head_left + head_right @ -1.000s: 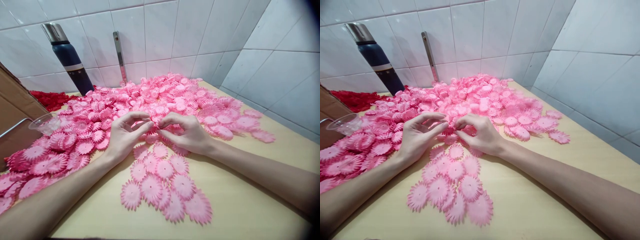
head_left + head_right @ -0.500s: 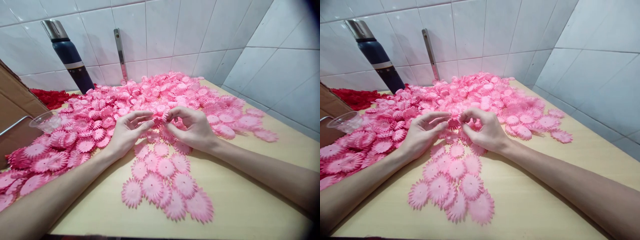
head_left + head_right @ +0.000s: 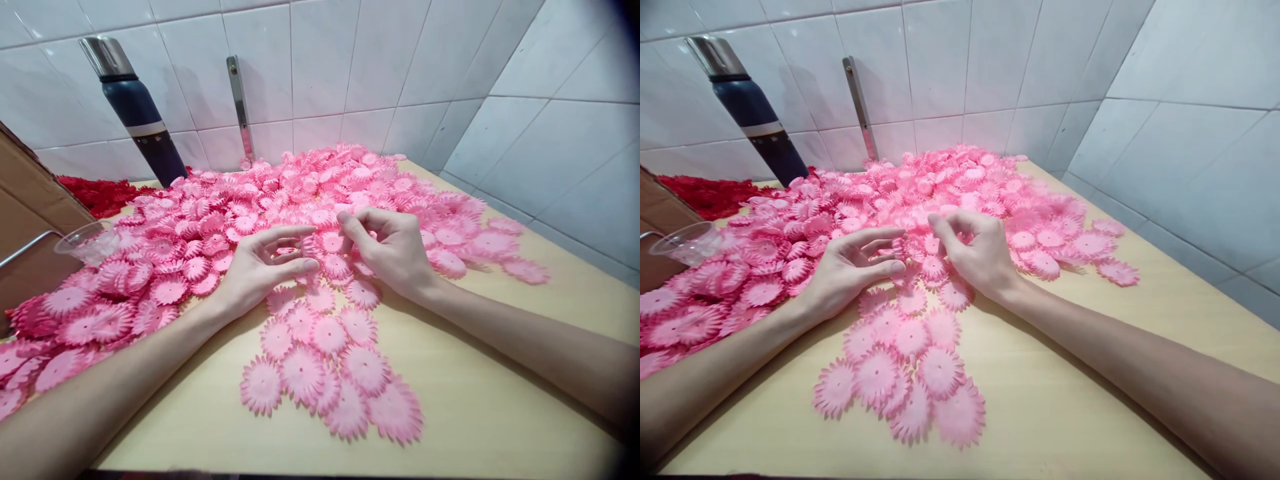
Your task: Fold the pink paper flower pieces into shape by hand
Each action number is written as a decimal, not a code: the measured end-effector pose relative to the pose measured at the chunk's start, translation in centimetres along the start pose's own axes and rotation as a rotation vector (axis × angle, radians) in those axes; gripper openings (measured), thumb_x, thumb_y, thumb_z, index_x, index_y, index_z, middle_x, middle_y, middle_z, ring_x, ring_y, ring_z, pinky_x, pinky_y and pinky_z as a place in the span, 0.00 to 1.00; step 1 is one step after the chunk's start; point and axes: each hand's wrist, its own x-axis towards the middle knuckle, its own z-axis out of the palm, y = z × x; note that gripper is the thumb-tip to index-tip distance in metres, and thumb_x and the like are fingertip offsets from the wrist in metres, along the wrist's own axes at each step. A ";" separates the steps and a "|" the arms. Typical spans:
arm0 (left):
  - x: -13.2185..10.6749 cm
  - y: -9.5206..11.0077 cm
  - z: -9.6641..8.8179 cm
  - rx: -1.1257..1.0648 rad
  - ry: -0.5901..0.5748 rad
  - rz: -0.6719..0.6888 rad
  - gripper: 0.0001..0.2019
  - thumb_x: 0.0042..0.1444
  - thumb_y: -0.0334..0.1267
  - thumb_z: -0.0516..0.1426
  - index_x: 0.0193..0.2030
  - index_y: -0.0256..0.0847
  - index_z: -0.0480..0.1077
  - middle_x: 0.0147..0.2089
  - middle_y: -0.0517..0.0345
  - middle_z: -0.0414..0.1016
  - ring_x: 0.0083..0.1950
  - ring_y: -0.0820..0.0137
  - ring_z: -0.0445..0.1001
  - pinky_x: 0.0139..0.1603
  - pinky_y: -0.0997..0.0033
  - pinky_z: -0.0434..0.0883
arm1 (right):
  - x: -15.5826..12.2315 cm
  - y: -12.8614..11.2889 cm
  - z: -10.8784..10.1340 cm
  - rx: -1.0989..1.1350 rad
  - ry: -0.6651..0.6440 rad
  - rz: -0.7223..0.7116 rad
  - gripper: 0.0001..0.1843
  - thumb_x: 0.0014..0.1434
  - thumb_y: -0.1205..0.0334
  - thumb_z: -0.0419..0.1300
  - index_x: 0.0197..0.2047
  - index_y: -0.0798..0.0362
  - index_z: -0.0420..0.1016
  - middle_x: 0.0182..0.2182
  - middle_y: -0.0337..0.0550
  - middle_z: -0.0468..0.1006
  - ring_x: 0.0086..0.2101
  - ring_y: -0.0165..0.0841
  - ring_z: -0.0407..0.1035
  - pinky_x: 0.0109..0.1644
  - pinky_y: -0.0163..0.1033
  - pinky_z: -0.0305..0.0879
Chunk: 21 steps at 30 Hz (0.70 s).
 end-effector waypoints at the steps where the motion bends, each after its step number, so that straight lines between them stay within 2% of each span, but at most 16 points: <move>1: 0.0 0.0 0.0 -0.008 0.003 -0.012 0.19 0.43 0.32 0.69 0.45 0.45 0.78 0.49 0.56 0.79 0.49 0.68 0.76 0.48 0.69 0.76 | 0.0 0.0 0.0 0.006 -0.019 -0.032 0.17 0.63 0.56 0.57 0.24 0.51 0.71 0.21 0.40 0.74 0.23 0.30 0.69 0.30 0.39 0.66; 4: -0.1 0.0 -0.1 -0.011 0.019 -0.055 0.19 0.45 0.34 0.68 0.47 0.44 0.78 0.49 0.54 0.80 0.50 0.64 0.76 0.42 0.70 0.77 | -0.2 0.1 0.0 0.015 -0.097 -0.179 0.11 0.64 0.60 0.55 0.31 0.52 0.73 0.26 0.41 0.76 0.28 0.31 0.71 0.34 0.39 0.68; 8: -0.1 0.0 -0.1 -0.019 0.011 -0.062 0.18 0.46 0.34 0.68 0.47 0.44 0.78 0.47 0.54 0.81 0.49 0.64 0.78 0.47 0.68 0.77 | -0.4 0.3 0.3 -0.019 -0.191 -0.368 0.05 0.63 0.67 0.55 0.39 0.55 0.73 0.32 0.43 0.78 0.32 0.31 0.72 0.36 0.38 0.68; 13: -0.1 -0.1 0.0 -0.059 -0.050 -0.027 0.18 0.48 0.33 0.67 0.47 0.45 0.78 0.47 0.56 0.81 0.48 0.64 0.80 0.47 0.69 0.78 | -0.5 0.2 0.3 -0.003 -0.233 -0.375 0.06 0.63 0.69 0.55 0.39 0.55 0.73 0.33 0.44 0.79 0.32 0.31 0.73 0.37 0.37 0.69; 17: -0.2 -0.1 0.1 -0.075 -0.069 -0.052 0.20 0.48 0.32 0.67 0.50 0.44 0.76 0.47 0.54 0.81 0.44 0.63 0.81 0.46 0.67 0.80 | -0.5 0.1 0.3 -0.002 -0.236 -0.373 0.05 0.62 0.69 0.56 0.39 0.56 0.73 0.32 0.44 0.79 0.32 0.30 0.73 0.36 0.36 0.69; 21: -0.2 -0.1 0.1 -0.072 -0.059 -0.046 0.19 0.46 0.31 0.68 0.48 0.43 0.77 0.49 0.54 0.80 0.45 0.63 0.81 0.47 0.67 0.79 | -0.5 0.1 0.4 0.000 -0.241 -0.385 0.05 0.62 0.69 0.56 0.39 0.57 0.73 0.32 0.43 0.78 0.30 0.29 0.72 0.34 0.35 0.69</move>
